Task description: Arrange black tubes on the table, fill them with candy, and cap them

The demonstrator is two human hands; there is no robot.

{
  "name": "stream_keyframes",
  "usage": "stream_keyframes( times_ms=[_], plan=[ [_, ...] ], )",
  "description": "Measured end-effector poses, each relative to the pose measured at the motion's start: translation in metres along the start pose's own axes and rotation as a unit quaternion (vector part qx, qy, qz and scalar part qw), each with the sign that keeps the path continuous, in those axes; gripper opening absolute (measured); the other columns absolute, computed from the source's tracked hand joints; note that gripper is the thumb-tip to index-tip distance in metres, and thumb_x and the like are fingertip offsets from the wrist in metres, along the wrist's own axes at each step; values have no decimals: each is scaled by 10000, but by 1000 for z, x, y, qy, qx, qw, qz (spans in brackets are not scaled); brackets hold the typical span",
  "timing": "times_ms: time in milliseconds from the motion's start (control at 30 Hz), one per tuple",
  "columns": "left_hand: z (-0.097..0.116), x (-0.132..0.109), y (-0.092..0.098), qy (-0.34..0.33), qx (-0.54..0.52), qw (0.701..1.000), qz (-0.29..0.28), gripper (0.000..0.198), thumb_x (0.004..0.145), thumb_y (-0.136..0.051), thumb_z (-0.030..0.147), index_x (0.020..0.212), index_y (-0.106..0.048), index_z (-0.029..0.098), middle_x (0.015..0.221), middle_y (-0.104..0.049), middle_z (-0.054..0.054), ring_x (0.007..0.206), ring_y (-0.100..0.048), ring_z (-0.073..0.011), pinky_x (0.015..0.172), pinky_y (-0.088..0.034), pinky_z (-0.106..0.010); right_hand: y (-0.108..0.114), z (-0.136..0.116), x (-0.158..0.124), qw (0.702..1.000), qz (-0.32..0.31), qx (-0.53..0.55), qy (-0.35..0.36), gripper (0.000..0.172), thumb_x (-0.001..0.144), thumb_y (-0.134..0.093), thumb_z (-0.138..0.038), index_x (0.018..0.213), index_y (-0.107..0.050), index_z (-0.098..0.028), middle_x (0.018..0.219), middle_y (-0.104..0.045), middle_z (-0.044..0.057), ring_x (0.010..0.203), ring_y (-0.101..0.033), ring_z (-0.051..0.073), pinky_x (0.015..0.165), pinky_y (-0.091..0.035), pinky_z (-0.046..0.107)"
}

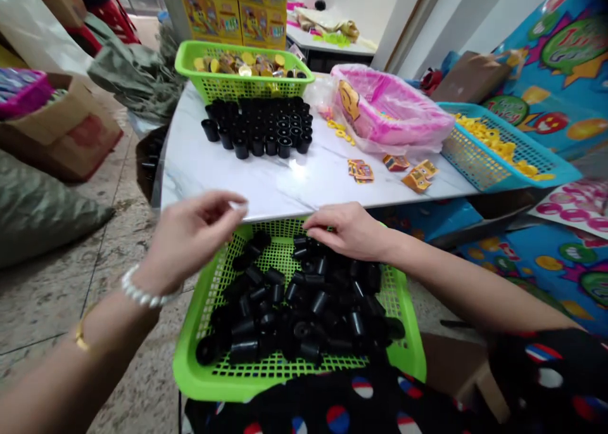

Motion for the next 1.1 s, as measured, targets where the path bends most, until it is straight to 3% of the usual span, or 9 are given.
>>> stream_keyframes(
  times_ms=[67,133,300,433,567,700,800,900,1100],
  plan=[
    [-1,-44,-26,40,-18,989,-140,280,811,-651,439,966,-735,221,627,-678,5,501,-598,-140,490,-465,-237,-14,10,-21,996,-74,-29,-40,181,908,-546,-180,973,-713,-162,914,-735,49,794,-665,153,750,-498,271],
    [-4,-74,-40,56,2,982,-181,287,832,-615,435,979,-735,220,633,-692,-3,500,-607,-151,496,-481,-252,-25,18,-31,987,-105,-87,-81,236,904,-506,-123,1026,-704,-162,970,-727,76,812,-667,173,732,-496,286],
    [-9,-89,-43,35,67,992,-98,316,871,-570,435,1050,-709,215,800,-743,-30,627,-659,-177,628,-533,-301,-41,22,-32,960,-140,-174,-170,262,931,-445,-159,1025,-677,-84,844,-707,158,735,-677,255,643,-494,351],
    [1,-88,-39,-62,132,989,-5,254,890,-555,381,952,-718,196,962,-724,-62,863,-665,-210,845,-525,-358,-44,6,-32,978,-159,-62,-116,390,922,-522,-208,1295,-561,-99,997,-733,137,875,-699,233,791,-534,345],
    [2,-100,-31,-110,194,968,113,260,916,-514,335,938,-717,174,1086,-652,-121,1059,-608,-262,977,-473,-436,-5,-6,-56,998,-1,48,-50,349,928,-527,-214,1266,-602,-170,1175,-699,73,1062,-656,181,971,-499,330],
    [-13,-104,-31,-51,259,957,120,337,904,-506,367,1031,-720,141,1291,-551,-181,1237,-508,-334,1066,-403,-505,33,7,-129,944,256,-56,-202,353,893,-582,-307,1219,-635,-179,1282,-630,114,1237,-549,263,1100,-397,468],
    [-24,-103,-30,-19,275,958,84,356,895,-466,315,1082,-708,133,1225,-616,-160,1107,-607,-302,981,-494,-447,6,17,-169,936,207,9,-286,628,846,-610,-317,1437,-438,-194,1523,-391,138,1399,-383,296,1135,-348,500],
    [-31,-108,-22,-1,297,952,79,372,867,-427,225,1101,-705,148,1110,-652,-143,1037,-631,-296,923,-524,-445,-24,23,-179,928,173,128,-305,640,880,-485,-224,1503,-336,-218,1631,-104,84,1489,-165,228,1180,-273,428],
    [-17,-135,-21,-8,317,944,93,360,897,-441,237,1169,-654,137,1221,-541,-200,1214,-512,-368,998,-462,-538,-31,32,-156,949,136,157,-236,665,822,-417,-70,1466,-418,-237,1634,-80,60,1488,-155,221,1195,-215,445]
  ],
)
Point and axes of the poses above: each hand's wrist, its own x-axis towards the middle knuckle, its own y-axis out of the back of the hand, z = x × y, the point moved 6 cm from there along x, towards the middle knuckle
